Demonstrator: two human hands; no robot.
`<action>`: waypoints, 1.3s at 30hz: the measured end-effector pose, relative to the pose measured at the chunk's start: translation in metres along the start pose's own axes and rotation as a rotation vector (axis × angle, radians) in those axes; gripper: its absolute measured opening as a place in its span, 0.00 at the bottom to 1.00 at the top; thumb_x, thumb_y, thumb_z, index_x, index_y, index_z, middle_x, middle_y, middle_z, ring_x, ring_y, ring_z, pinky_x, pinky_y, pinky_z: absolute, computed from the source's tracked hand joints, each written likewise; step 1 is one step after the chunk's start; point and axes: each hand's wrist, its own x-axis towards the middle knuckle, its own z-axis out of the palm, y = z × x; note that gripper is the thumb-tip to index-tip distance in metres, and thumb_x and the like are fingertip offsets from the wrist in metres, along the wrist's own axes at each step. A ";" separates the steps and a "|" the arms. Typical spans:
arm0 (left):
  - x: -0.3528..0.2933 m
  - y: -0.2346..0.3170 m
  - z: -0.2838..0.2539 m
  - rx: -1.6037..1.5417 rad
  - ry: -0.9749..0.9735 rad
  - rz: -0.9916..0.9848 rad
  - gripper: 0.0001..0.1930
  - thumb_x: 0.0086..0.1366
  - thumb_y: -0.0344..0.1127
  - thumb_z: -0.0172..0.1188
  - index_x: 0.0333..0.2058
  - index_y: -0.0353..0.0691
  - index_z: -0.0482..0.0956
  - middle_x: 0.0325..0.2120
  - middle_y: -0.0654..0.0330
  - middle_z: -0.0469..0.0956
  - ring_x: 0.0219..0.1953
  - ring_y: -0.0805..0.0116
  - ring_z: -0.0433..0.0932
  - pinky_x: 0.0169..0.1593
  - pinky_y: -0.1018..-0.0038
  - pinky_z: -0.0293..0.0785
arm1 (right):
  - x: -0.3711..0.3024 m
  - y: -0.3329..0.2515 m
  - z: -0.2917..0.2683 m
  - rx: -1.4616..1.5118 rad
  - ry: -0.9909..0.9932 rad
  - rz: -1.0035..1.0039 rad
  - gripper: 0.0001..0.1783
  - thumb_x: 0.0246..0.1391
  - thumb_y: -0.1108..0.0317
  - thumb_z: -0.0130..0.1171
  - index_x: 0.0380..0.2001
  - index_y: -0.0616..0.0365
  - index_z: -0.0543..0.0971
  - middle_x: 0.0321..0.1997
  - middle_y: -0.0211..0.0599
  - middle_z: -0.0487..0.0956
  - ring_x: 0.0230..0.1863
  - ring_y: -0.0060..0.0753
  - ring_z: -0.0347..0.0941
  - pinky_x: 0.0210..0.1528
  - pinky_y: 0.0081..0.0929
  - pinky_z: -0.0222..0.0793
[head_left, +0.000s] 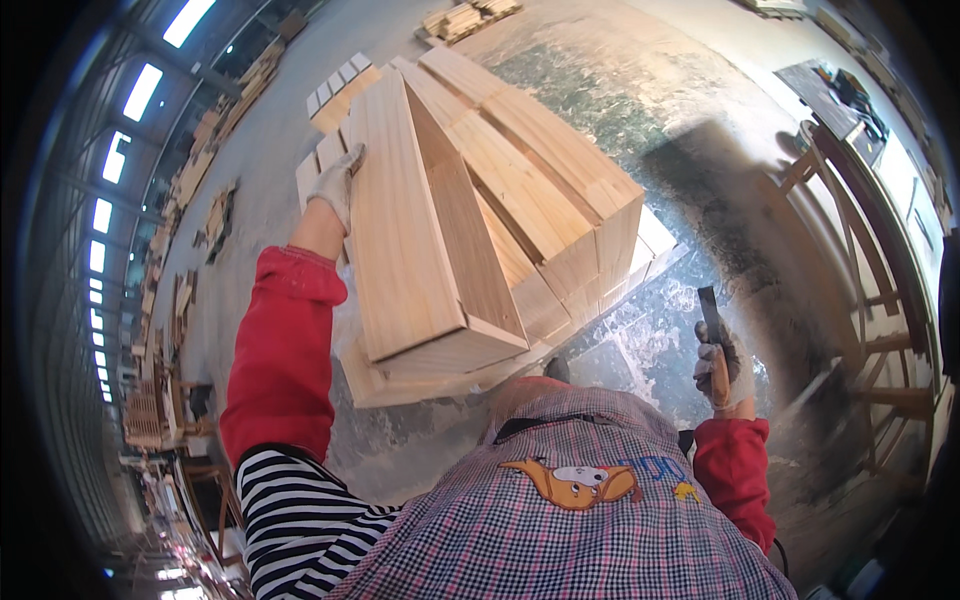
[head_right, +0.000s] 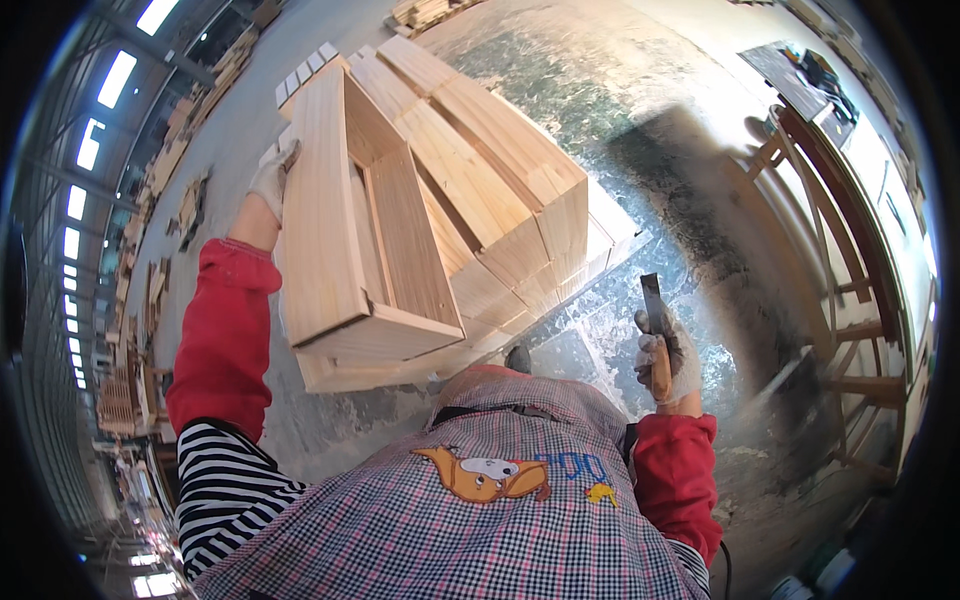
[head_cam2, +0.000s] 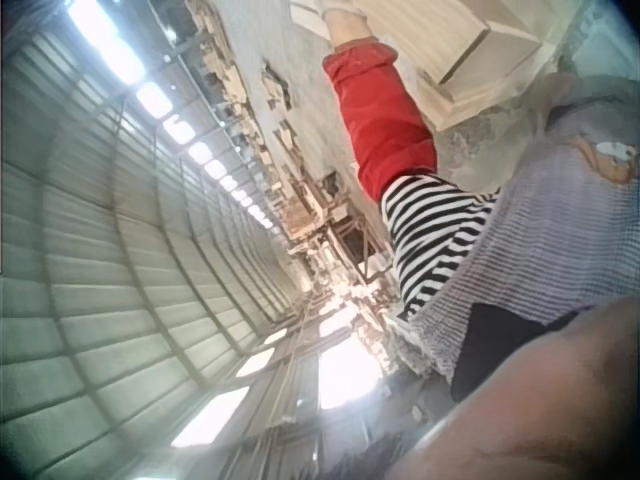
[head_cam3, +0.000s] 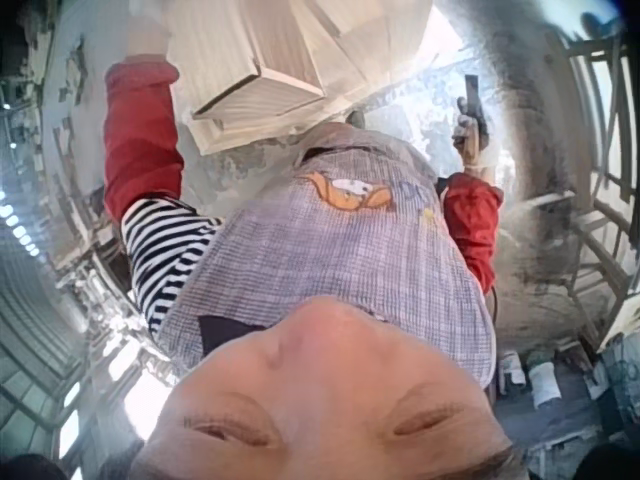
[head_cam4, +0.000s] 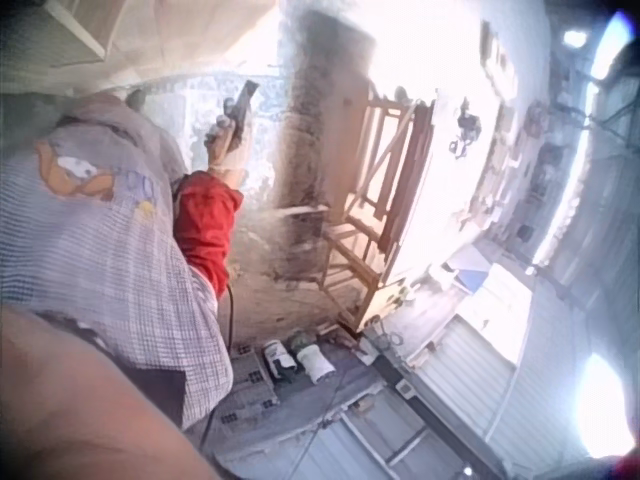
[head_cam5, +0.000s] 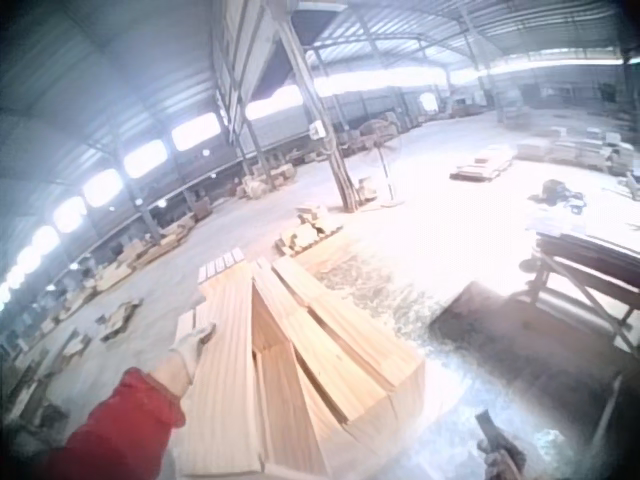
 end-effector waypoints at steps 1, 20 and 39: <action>0.000 0.001 0.005 0.013 0.015 -0.008 0.21 0.64 0.46 0.57 0.50 0.39 0.71 0.45 0.59 0.77 0.43 0.66 0.78 0.45 0.66 0.77 | -0.001 0.005 -0.002 0.000 0.048 -0.021 0.18 0.61 0.68 0.48 0.54 0.59 0.67 0.43 0.26 0.71 0.26 0.09 0.64 0.23 0.08 0.64; -0.038 0.115 0.079 1.823 -0.605 1.010 0.14 0.65 0.42 0.49 0.38 0.36 0.72 0.22 0.52 0.73 0.27 0.52 0.71 0.33 0.63 0.68 | 0.015 0.016 0.022 0.308 0.217 0.042 0.15 0.63 0.60 0.47 0.48 0.57 0.68 0.38 0.35 0.73 0.23 0.16 0.68 0.19 0.14 0.70; -0.033 0.026 0.007 0.973 0.072 1.127 0.16 0.63 0.37 0.52 0.46 0.35 0.75 0.43 0.49 0.76 0.45 0.55 0.75 0.51 0.68 0.69 | 0.027 0.018 0.008 0.265 0.185 0.236 0.24 0.60 0.68 0.46 0.60 0.54 0.63 0.44 0.41 0.75 0.27 0.25 0.69 0.25 0.20 0.70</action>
